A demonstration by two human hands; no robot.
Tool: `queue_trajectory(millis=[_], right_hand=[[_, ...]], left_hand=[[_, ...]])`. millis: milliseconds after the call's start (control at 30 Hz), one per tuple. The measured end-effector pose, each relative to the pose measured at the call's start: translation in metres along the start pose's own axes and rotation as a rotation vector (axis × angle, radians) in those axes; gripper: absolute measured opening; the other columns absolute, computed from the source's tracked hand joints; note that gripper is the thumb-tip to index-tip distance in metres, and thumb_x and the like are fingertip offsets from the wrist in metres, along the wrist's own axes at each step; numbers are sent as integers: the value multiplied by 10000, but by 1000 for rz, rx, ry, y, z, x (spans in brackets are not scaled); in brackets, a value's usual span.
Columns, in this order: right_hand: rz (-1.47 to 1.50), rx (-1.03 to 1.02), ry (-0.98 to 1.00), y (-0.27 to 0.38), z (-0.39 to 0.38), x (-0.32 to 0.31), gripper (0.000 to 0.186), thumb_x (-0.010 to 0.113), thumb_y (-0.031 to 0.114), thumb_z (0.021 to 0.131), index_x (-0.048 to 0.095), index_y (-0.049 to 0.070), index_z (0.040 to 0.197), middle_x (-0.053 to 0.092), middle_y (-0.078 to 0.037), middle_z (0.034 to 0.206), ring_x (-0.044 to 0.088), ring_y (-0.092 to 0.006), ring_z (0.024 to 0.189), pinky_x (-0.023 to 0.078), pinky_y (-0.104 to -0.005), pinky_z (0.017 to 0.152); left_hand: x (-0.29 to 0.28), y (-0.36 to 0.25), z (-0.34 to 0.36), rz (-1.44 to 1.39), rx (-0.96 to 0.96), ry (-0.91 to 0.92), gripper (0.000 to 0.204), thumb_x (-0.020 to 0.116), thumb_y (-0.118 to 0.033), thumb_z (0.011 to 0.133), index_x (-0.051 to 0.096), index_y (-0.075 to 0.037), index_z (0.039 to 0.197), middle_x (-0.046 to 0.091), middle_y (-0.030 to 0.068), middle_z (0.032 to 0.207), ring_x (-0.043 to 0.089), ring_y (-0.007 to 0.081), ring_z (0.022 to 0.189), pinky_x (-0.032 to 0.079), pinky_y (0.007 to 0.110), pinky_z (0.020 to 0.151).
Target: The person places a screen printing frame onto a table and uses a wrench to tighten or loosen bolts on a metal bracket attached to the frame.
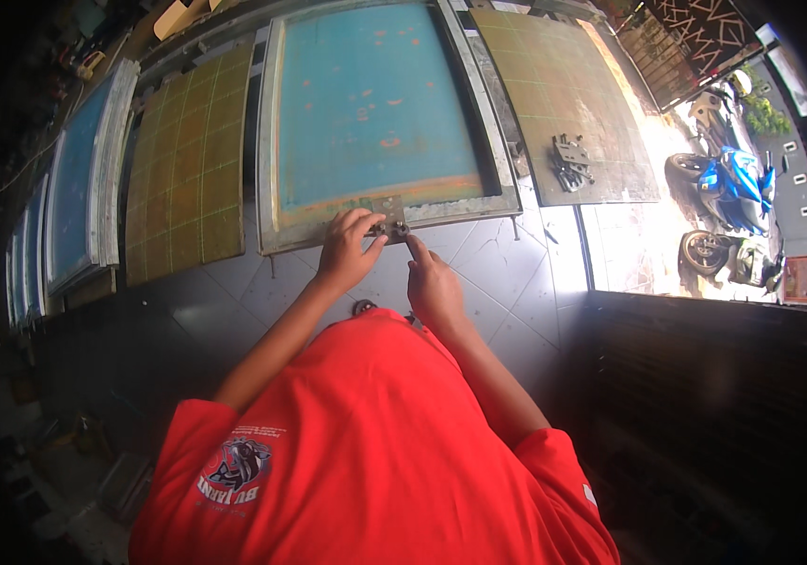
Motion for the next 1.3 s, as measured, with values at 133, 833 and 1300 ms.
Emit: queue_trajectory(millis=[133, 833, 1300], right_hand=[[-12, -33, -64, -3, 5, 6, 447, 537, 94, 917, 457, 158, 1352, 637, -213, 1085, 636, -420, 907, 510, -496, 733], [-814, -926, 519, 58, 148, -57, 295, 560, 34, 841, 706, 285, 893, 666, 66, 872, 587, -175, 1056, 190, -527, 1161], [-149, -423, 28, -10, 94, -30, 242, 761, 290, 758, 690, 117, 911, 667, -68, 861, 666, -295, 758, 512, -401, 639]], left_hand=[[3, 2, 0, 19, 36, 2, 320, 723, -125, 756, 661, -79, 1066, 579, 90, 1035, 545, 292, 989, 440, 412, 875], [7, 15, -6, -23, 77, -83, 235, 711, -128, 783, 636, -77, 1000, 610, 90, 987, 573, 300, 950, 449, 428, 842], [14, 8, -1, -42, -72, -148, 140, 735, -107, 749, 658, -76, 862, 610, 55, 920, 572, 276, 909, 451, 402, 823]])
Point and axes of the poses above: each hand's wrist, its own z-axis towards the middle knuckle, its own x-axis out of the palm, y = z × x, the point moved 2 cm from there along z, towards the middle knuckle
